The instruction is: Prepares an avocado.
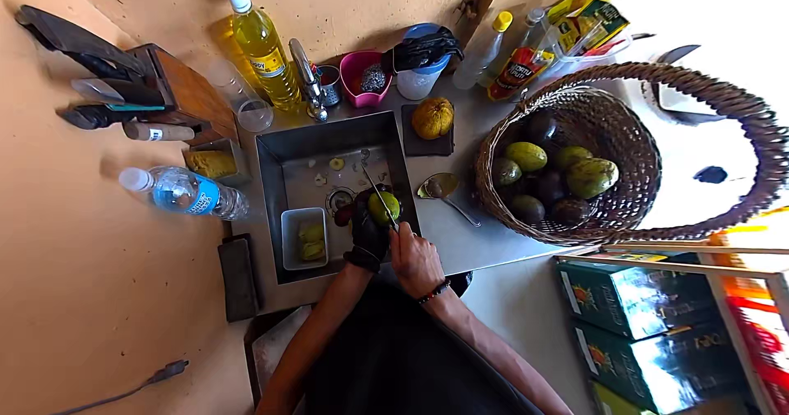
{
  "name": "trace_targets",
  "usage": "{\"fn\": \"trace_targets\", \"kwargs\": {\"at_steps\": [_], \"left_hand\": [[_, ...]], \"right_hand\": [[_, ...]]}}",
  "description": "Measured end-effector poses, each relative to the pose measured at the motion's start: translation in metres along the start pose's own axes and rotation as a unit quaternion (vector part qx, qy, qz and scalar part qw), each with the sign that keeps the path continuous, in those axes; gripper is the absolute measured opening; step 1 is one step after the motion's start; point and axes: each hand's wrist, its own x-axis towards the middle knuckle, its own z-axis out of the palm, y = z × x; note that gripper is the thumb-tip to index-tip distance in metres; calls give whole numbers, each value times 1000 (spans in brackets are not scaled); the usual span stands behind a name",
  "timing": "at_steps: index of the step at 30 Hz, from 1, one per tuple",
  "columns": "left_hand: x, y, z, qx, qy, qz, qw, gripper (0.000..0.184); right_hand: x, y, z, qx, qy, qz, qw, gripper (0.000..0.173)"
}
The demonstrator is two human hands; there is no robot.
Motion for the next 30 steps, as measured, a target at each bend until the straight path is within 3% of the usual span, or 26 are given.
{"fn": "trace_targets", "kwargs": {"at_steps": [3,4,5,7,9,10,12,13,15,17,21,23,25,27,30], "left_hand": [[-14,29,6,177,-4,64,982,38],[-7,32,4,223,-21,138,965,36],[19,24,-1,225,-38,260,938,38],[55,27,0,127,-80,362,920,41],[54,43,20,-23,-81,339,937,45],[47,48,30,-86,-63,278,955,50],[37,50,40,-113,-43,133,984,56],[37,42,38,-82,-38,122,988,53],[43,17,20,57,-20,214,975,55],[49,9,5,197,9,314,928,48],[50,37,-9,270,-67,433,857,48],[46,41,-6,183,-91,415,886,54],[37,33,9,29,-67,302,951,43],[41,27,21,-44,-42,220,974,40],[50,15,7,51,-53,299,951,42]], "right_hand": [[-3,-1,-3,10,42,-9,999,41],[-5,0,-5,20,76,-29,997,39],[-7,0,-8,31,117,-55,991,37],[-7,1,-12,60,203,-115,970,34],[-2,-1,-13,78,264,-150,950,32],[2,-2,-13,79,280,-153,944,33],[10,0,-13,64,272,-136,951,34],[12,2,-12,56,255,-125,957,35],[9,6,-11,51,209,-109,970,35],[1,9,-17,57,174,-110,977,36],[-16,15,-34,75,153,-137,976,36],[-18,14,-32,81,184,-152,968,36],[-15,14,-24,84,215,-153,961,36],[-8,17,-19,82,219,-143,962,36],[-12,22,-20,91,165,-128,974,37]]}}
